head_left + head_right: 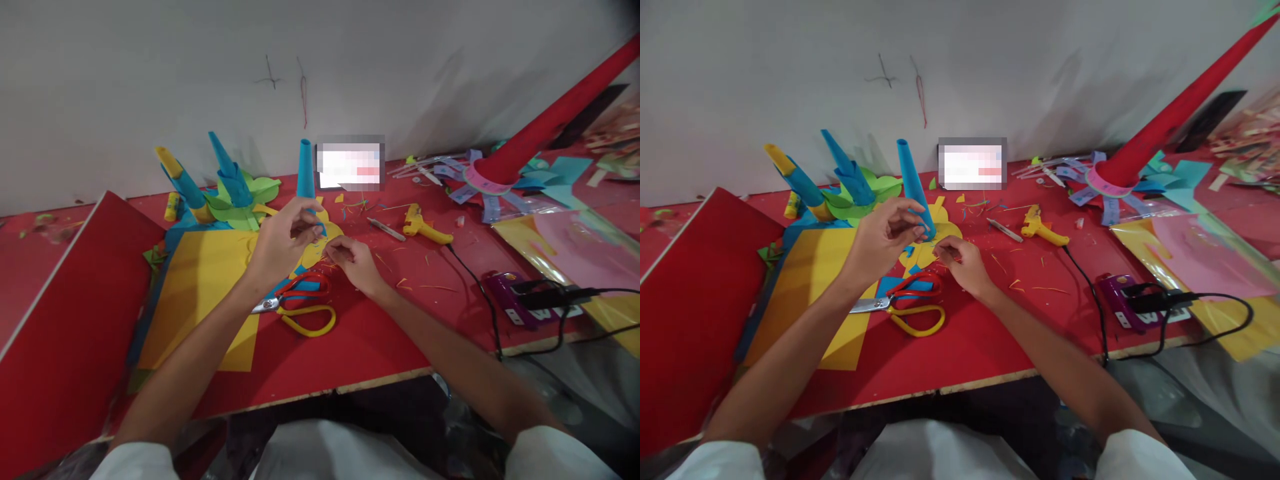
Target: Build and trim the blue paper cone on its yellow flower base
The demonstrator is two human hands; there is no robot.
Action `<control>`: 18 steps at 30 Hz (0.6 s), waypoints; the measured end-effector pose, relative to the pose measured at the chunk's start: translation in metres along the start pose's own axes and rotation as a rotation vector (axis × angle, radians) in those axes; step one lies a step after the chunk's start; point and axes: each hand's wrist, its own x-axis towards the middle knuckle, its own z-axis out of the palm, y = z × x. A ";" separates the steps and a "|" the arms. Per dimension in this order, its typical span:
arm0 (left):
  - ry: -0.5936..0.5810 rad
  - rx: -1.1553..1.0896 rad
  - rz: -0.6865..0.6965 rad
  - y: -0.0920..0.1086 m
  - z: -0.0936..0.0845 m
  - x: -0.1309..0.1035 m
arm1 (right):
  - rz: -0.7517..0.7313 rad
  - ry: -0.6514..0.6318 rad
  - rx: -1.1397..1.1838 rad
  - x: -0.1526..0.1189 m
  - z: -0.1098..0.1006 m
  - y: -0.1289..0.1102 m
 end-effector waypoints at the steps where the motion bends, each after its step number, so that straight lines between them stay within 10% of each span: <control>1: 0.002 0.013 -0.005 -0.001 0.000 0.000 | -0.006 0.016 0.010 -0.001 0.000 -0.002; 18: -0.029 0.237 -0.050 -0.004 0.016 -0.006 | -0.224 0.139 -0.016 -0.008 0.003 -0.004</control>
